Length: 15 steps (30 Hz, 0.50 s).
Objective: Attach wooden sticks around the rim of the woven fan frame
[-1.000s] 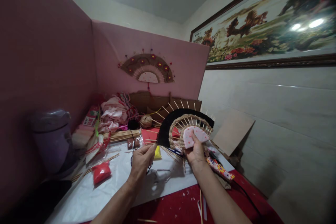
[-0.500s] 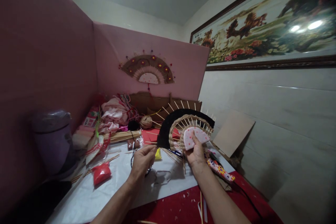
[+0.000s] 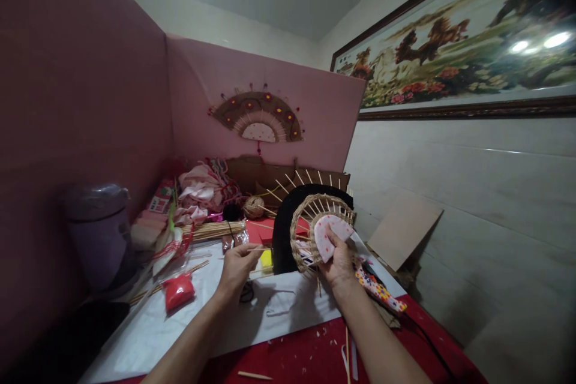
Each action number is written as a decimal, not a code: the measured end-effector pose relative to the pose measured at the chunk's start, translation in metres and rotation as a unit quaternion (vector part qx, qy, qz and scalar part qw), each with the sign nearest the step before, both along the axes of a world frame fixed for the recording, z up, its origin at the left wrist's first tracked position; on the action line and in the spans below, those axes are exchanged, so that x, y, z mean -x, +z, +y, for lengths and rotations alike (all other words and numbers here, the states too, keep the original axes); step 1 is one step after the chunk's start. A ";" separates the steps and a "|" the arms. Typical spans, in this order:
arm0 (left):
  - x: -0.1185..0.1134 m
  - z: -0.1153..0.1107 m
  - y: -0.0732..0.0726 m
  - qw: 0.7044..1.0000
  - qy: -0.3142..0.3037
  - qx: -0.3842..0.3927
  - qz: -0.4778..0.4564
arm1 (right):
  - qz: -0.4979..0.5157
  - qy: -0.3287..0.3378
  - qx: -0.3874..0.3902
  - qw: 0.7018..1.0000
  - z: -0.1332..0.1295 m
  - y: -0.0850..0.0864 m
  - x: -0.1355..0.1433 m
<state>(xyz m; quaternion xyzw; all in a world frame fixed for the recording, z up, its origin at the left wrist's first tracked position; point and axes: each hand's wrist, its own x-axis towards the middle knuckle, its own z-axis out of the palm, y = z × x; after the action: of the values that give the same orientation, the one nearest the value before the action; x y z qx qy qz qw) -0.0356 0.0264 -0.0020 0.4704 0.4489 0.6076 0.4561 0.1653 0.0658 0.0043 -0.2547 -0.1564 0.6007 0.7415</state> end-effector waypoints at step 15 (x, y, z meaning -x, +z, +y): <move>0.017 0.007 0.007 0.992 0.068 -0.086 0.059 | -0.024 0.061 0.001 0.998 -0.003 0.001 0.003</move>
<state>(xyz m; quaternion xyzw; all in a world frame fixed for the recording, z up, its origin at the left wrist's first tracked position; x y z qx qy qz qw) -0.0525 0.0331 0.0048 0.5112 0.4518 0.6448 0.3448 0.1622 0.0627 0.0054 -0.2598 -0.1890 0.6384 0.6995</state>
